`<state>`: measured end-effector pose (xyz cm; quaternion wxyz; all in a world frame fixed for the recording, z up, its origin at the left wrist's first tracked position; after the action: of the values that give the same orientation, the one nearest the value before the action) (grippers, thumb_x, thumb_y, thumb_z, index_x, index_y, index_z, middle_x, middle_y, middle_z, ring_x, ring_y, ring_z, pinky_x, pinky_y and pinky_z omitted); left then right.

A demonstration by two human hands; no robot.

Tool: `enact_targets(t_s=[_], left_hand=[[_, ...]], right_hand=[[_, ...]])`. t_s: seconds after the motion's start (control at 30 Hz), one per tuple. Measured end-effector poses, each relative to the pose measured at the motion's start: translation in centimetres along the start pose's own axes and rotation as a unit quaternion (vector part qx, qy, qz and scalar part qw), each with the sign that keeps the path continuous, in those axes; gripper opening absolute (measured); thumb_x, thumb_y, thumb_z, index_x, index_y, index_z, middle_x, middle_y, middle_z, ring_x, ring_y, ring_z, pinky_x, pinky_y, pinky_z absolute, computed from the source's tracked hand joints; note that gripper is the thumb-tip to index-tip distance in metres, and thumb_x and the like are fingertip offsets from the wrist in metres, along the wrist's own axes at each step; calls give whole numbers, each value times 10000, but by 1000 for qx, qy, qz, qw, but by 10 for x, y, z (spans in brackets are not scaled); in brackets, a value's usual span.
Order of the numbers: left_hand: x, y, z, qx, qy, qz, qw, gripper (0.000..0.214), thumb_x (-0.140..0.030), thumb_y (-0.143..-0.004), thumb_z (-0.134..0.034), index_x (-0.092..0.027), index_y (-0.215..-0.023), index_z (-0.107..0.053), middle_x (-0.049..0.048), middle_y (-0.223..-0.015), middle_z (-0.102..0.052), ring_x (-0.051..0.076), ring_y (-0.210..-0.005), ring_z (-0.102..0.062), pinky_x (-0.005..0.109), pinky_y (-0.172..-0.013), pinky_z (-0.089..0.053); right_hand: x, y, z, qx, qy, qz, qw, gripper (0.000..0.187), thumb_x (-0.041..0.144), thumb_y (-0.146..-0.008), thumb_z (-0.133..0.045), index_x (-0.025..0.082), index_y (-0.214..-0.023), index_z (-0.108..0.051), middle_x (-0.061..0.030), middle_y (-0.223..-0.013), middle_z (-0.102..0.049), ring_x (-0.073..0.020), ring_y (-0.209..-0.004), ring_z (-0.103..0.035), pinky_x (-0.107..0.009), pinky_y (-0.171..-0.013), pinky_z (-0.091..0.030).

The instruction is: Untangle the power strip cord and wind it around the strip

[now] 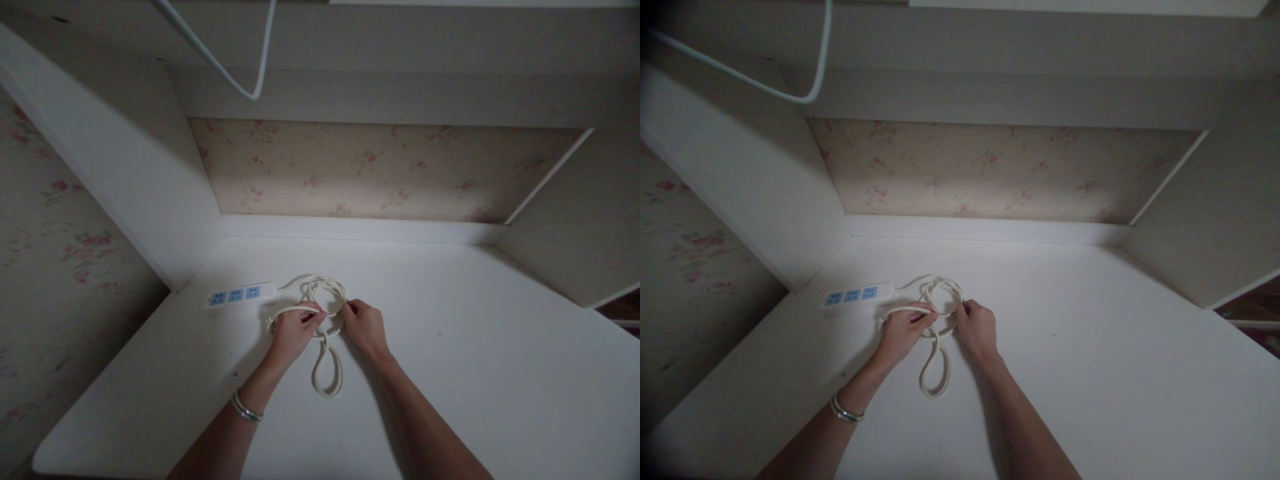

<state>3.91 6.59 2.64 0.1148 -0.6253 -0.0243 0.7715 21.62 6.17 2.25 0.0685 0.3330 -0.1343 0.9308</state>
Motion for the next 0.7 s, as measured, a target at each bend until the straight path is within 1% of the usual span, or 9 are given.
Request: enact_targets(t_s=[0.1,0.2,0.27,0.33,0.4,0.47,0.57,0.63,0.7], left_hand=[[-6,2,1,-17,-17,-29,999,164,-332,-800,-622,-180,-810,-683,35,-810,-716,162,-755,-667,236,-686,-514],[-9,1,1,-32,-24,-54,998,154,-315,-815,-609,-178,-805,-678,36,-821,-706,163,-792,-661,245,-731,-514],[-8,0,1,-41,-22,-56,997,154,-309,-820,-600,-175,-817,-675,38,-824,-704,164,-797,-658,247,-736,-513],[-8,-1,0,-37,-16,-49,998,175,-325,-828,-591,-175,-845,-679,39,-835,-708,164,-799,-658,249,-735,-512],[-8,-2,0,-28,-14,-37,999,214,-360,-833,-586,-177,-873,-689,39,-849,-715,166,-801,-659,252,-735,-508],[-9,-3,4,-35,-31,-24,999,266,-407,-832,-584,-176,-903,-697,42,-855,-719,170,-789,-656,257,-724,-502],[-13,-3,12,-52,-76,-23,996,341,-464,-845,-550,-171,-934,-701,45,-856,-720,172,-755,-643,260,-690,-482],[-15,-3,12,-37,-96,-27,994,372,-476,-873,-498,-171,-925,-705,40,-829,-718,169,-729,-632,256,-667,-467],[-15,-4,9,-14,-92,-26,995,389,-471,-891,-462,-170,-929,-706,38,-817,-718,165,-714,-629,252,-654,-462]], right_hand=[[-1,0,3,-15,16,-12,1000,332,357,-888,-442,178,-808,-710,-103,-783,-723,-186,-676,-634,-264,-616,-367],[3,3,5,-19,8,-16,1000,325,375,-889,-450,175,-806,-693,-88,-734,-704,-185,-639,-605,-272,-594,-355],[13,5,3,-6,-33,7,999,324,390,-894,-456,173,-817,-683,-59,-694,-678,-171,-606,-574,-268,-580,-354],[26,9,-1,30,-119,51,991,333,405,-909,-447,173,-855,-681,-37,-705,-661,-157,-621,-564,-258,-589,-377],[40,13,-5,69,-209,102,970,334,397,-929,-430,183,-921,-685,-31,-775,-658,-155,-706,-579,-253,-648,-418],[50,17,-6,92,-258,154,949,313,361,-942,-421,204,-980,-689,-34,-829,-637,-159,-798,-579,-259,-718,-440],[54,21,-4,81,-250,203,943,289,314,-941,-430,235,-1032,-693,-58,-959,-588,-150,-807,-562,-268,-714,-454],[52,22,-4,72,-227,211,948,284,307,-937,-444,255,-1107,-666,-77,-1132,-545,-134,-780,-562,-268,-680,-466],[54,24,-6,84,-203,227,949,296,308,-928,-472,271,-1181,-621,-79,-1236,-520,-143,-843,-579,-275,-721,-482]])
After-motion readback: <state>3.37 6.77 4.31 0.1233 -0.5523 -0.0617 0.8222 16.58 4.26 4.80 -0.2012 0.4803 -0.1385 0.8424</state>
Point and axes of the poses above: each hand's wrist, its own y-axis away from the middle knuckle, its own z-axis out of the back of the hand, x = y × z, the point moved 8 cm from there along -y, towards the middle knuckle
